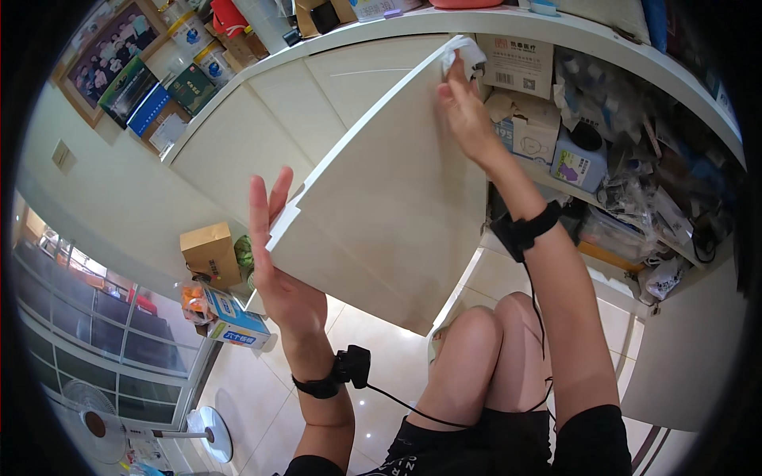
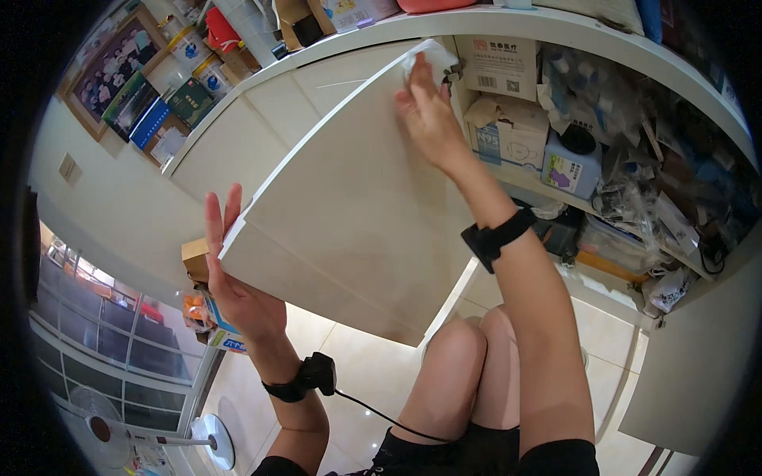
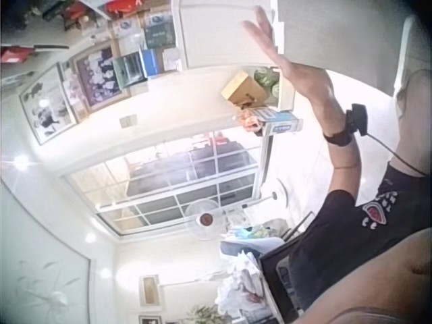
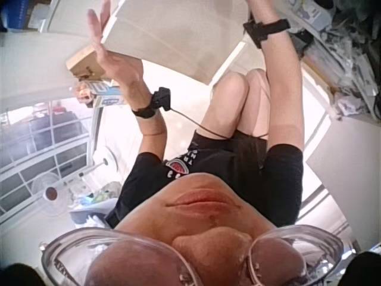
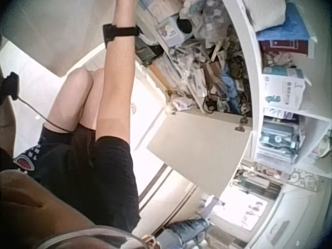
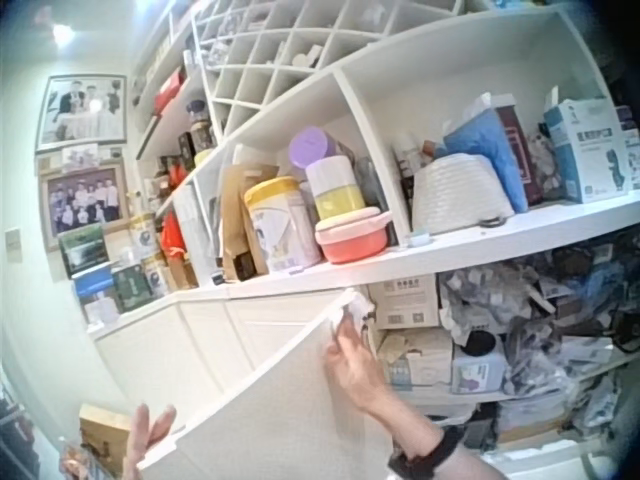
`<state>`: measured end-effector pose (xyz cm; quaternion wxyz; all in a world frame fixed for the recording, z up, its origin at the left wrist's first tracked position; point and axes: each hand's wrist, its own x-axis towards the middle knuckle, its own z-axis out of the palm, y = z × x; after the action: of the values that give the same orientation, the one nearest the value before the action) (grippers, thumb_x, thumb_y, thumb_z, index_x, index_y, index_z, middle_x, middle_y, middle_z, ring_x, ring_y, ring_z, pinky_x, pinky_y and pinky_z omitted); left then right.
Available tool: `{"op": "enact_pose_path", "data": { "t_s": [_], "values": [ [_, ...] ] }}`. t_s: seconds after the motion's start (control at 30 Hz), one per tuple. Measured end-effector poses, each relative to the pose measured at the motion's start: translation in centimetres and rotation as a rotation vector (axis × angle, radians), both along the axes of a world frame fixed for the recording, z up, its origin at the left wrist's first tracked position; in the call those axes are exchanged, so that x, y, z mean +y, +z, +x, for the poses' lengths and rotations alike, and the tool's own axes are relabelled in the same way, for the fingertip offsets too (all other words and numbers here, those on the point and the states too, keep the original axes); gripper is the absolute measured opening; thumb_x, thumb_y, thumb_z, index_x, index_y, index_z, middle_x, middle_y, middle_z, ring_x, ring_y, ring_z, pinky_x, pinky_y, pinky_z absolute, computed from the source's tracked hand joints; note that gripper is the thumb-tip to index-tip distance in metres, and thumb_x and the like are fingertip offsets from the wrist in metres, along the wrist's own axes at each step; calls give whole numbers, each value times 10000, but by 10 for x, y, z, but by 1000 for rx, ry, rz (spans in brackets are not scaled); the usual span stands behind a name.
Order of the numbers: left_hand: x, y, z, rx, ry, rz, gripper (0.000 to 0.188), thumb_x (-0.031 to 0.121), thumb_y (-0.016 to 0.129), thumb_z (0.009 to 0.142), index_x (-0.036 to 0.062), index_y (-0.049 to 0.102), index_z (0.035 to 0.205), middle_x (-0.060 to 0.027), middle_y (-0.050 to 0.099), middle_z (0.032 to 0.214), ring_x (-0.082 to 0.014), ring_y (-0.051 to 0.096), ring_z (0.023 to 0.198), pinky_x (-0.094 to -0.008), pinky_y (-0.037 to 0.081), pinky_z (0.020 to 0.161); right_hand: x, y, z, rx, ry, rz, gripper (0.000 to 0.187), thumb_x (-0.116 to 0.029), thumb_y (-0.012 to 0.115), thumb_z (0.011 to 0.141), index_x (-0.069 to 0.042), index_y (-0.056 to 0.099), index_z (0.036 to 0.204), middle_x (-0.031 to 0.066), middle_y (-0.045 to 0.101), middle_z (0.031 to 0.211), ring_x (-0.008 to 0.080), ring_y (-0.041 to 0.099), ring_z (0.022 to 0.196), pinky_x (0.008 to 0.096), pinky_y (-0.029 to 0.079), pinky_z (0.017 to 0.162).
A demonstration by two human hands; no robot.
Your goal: Cleaning the hinges, edges, and surface of a cabinet door using a wipe.
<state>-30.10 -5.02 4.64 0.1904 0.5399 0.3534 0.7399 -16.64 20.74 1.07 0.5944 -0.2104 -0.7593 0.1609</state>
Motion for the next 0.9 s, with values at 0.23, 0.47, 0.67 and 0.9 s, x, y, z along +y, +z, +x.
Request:
{"op": "enact_pose_path", "data": {
  "t_s": [0.23,0.47,0.67,0.9],
  "values": [
    [-4,2,9,2,27,43,592,355,231,935,37,157,1429,-185,234,1452,-267,357,1284,-386,337,1035,-134,31,-10,-216,204,484,537,-348,504,888,-29,409,1309,152,443,1329,320,413,1236,393,325,1040],
    [-4,4,5,-8,16,-31,610,360,257,924,51,140,1437,-183,215,1462,-273,323,1304,-394,316,1043,-31,35,16,-185,-12,318,425,-305,425,937,-36,468,1263,187,477,1278,319,421,1223,387,364,994],
    [-6,3,7,-22,-35,-37,630,370,261,911,63,121,1442,-177,216,1464,-276,332,1298,-392,313,1044,40,47,38,-127,-11,7,362,-259,406,951,-33,529,1205,189,488,1274,308,401,1252,332,344,1001],
    [-3,-3,-5,-14,-25,-33,644,369,268,918,50,81,1445,-163,168,1483,-269,258,1328,-379,244,1077,-21,56,18,-212,-59,16,327,-233,433,940,-37,561,1168,161,532,1232,298,452,1214,332,381,969]
  ]
}}
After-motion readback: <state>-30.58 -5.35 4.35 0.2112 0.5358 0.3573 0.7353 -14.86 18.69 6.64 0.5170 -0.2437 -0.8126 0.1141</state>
